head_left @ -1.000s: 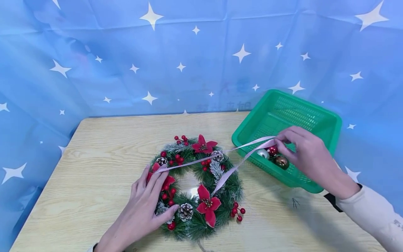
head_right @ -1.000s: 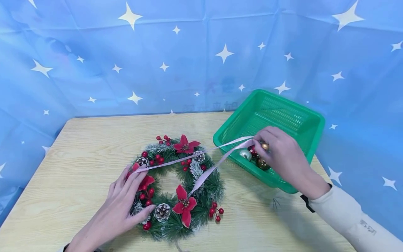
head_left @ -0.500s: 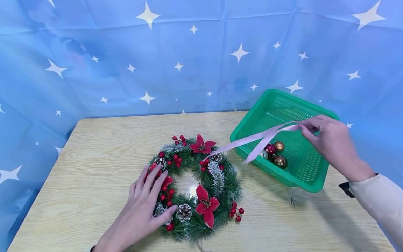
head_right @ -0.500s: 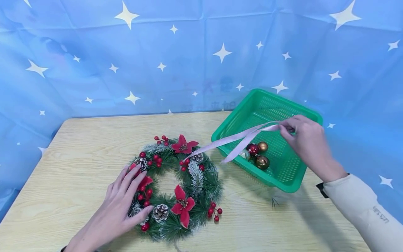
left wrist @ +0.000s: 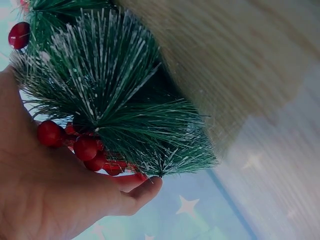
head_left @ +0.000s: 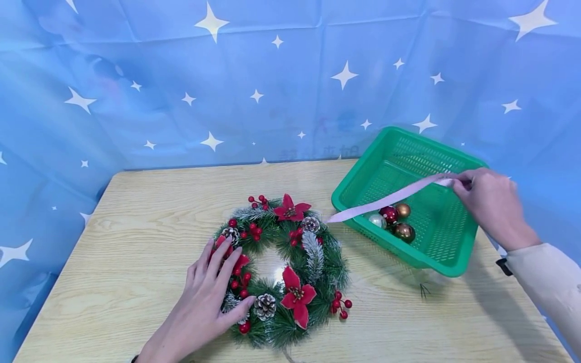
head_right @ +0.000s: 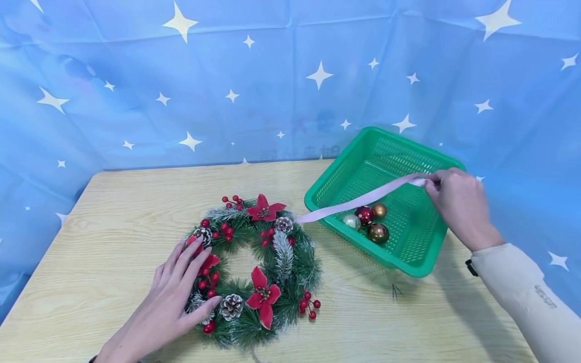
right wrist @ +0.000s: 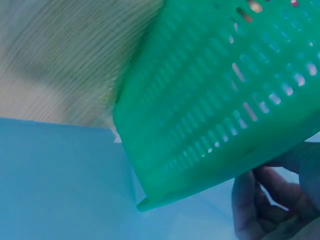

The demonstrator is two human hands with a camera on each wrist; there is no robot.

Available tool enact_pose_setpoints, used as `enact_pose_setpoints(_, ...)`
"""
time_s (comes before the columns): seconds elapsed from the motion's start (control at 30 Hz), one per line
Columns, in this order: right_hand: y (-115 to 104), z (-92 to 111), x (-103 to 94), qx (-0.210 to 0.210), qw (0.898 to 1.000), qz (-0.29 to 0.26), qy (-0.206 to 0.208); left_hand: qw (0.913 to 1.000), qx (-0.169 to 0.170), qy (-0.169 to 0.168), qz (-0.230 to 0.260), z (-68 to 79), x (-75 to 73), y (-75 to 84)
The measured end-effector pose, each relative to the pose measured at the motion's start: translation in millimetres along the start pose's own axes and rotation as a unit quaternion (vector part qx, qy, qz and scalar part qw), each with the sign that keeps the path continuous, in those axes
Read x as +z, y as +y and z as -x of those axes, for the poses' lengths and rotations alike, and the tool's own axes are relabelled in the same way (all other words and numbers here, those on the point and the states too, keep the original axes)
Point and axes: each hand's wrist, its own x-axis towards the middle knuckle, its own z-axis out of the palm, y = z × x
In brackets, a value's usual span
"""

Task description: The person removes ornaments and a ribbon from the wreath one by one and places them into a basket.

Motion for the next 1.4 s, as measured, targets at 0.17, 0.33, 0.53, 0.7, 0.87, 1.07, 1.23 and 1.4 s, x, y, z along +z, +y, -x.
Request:
enact_pose_setpoints(0.17,4.9,-0.1,2.8,-0.007,1.0,0.018,-0.019,1.0,-0.004,-0.002,-0.002,2.4,0.0,-0.1)
enact_pose_setpoints(0.33,-3.9,2.1,7.9,-0.023,0.996,0.001,-0.083,1.0,-0.005,-0.002,-0.003,3.5,-1.2,-0.1)
enact_pose_setpoints(0.53,-15.5,1.0,14.3,-0.046,0.98,-0.012,-0.192,1.0,-0.007,0.0,-0.003,3.7,-1.2,0.2)
enact_pose_setpoints(0.7,-18.1,4.3,18.7,-0.061,0.968,-0.004,-0.244,0.9999,-0.008,-0.005,-0.004,4.1,-0.7,-0.1)
enact_pose_setpoints(0.87,-25.7,13.9,23.4,-0.094,0.976,0.009,-0.198,0.9999,-0.012,-0.008,-0.005,4.1,-1.9,-0.5)
enact_pose_setpoints(1.07,-39.7,27.0,25.2,-0.104,0.992,0.01,-0.069,0.9995,-0.025,-0.016,-0.005,3.9,-3.3,1.4)
enact_pose_setpoints(1.23,-66.9,38.8,20.9,-0.107,0.994,-0.01,-0.026,0.9993,-0.031,-0.016,-0.01,2.5,-5.5,2.0)
enact_pose_setpoints(1.4,-111.2,50.2,18.9,-0.135,0.989,-0.065,-0.011,0.9997,-0.018,-0.004,-0.018,-2.8,-10.1,1.5)
